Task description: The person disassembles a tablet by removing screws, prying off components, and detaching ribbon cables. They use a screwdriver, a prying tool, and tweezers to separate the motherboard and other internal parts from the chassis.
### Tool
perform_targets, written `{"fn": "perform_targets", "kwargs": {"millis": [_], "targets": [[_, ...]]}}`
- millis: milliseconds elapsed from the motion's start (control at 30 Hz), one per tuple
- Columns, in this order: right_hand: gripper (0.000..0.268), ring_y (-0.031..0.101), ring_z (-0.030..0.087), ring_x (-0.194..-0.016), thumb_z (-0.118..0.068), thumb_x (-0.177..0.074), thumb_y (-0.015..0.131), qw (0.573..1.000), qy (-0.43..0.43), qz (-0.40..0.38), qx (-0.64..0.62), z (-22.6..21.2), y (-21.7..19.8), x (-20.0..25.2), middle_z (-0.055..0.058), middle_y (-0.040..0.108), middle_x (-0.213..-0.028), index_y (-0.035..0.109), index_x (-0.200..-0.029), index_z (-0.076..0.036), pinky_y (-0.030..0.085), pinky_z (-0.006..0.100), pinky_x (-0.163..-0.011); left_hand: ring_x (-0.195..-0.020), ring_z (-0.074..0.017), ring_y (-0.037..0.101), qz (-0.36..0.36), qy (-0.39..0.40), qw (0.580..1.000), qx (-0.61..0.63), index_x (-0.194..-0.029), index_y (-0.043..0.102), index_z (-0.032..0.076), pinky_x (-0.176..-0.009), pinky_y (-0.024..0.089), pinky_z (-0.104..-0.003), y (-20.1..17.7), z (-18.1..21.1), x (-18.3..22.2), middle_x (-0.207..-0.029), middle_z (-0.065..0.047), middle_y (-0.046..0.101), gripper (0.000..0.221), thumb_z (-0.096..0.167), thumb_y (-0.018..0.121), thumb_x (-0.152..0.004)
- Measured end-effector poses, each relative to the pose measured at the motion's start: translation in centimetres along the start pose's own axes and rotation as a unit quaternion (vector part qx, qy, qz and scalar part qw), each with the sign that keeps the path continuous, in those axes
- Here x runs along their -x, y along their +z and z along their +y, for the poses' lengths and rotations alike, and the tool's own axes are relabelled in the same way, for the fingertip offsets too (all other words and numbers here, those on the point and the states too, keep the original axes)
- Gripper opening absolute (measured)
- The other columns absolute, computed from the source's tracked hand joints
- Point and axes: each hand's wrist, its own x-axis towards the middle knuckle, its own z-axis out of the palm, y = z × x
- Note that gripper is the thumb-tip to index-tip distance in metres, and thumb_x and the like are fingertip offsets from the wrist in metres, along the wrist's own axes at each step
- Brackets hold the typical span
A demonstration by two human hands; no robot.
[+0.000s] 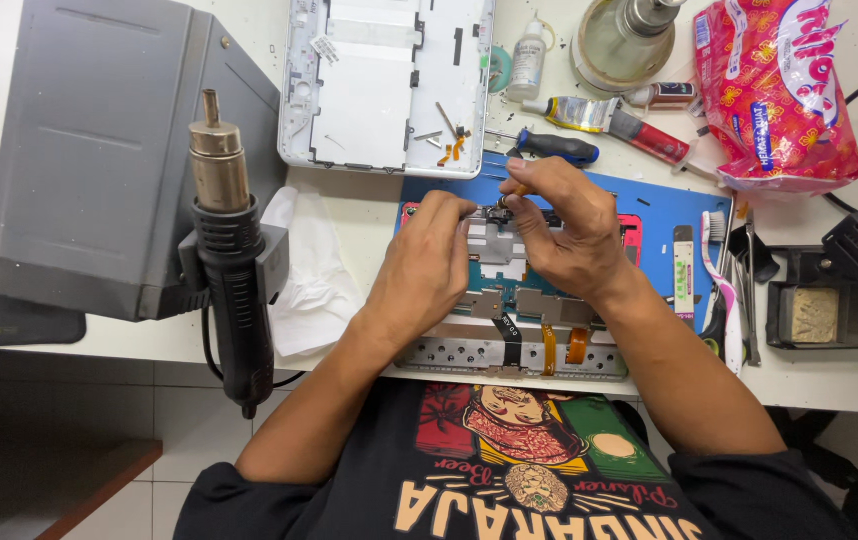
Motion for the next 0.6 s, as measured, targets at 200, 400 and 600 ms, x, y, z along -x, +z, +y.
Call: {"fn": "perform_targets", "kwargs": {"millis": [200, 400, 600], "targets": [[0.047, 0.078, 0.038, -0.094, 0.011, -0.107, 0.075, 1.0, 0.004, -0.004, -0.008, -0.1, 0.1, 0.0, 0.02, 0.077, -0.109, 0.068, -0.152, -0.001, 0.067, 0.054, -0.083, -0.114, -0.042, 0.078, -0.014, 0.0, 1.0, -0.003, -0.133, 0.071, -0.006, -0.102, 0.062, -0.051, -0.4, 0.6, -0.2, -0.114, -0.02, 0.068, 0.03, -0.004, 0.049, -0.113], [0.048, 0.079, 0.037, -0.098, 0.01, -0.108, 0.072, 1.0, 0.011, -0.007, -0.004, -0.8, -0.3, -0.5, 0.02, 0.078, -0.111, 0.066, -0.154, -0.003, 0.068, 0.054, -0.087, -0.112, -0.0429, 0.079, -0.018, -0.01, 1.0, 0.004, -0.132, 0.071, -0.007, -0.1, 0.064, -0.052, -0.9, 1.3, -0.2, -0.113, -0.022, 0.07, 0.03, -0.007, 0.048, -0.111], [0.049, 0.079, 0.038, -0.104, 0.01, -0.109, 0.072, 1.0, 0.014, 0.001, 0.004, -0.2, -0.2, 0.2, 0.02, 0.077, -0.117, 0.064, -0.155, -0.002, 0.068, 0.055, -0.088, -0.109, -0.0415, 0.08, 0.008, -0.016, 0.998, 0.066, -0.136, 0.071, -0.006, -0.097, 0.067, -0.051, -1.1, 1.1, 0.0, -0.11, -0.022, 0.072, 0.032, -0.001, 0.047, -0.116]]}}
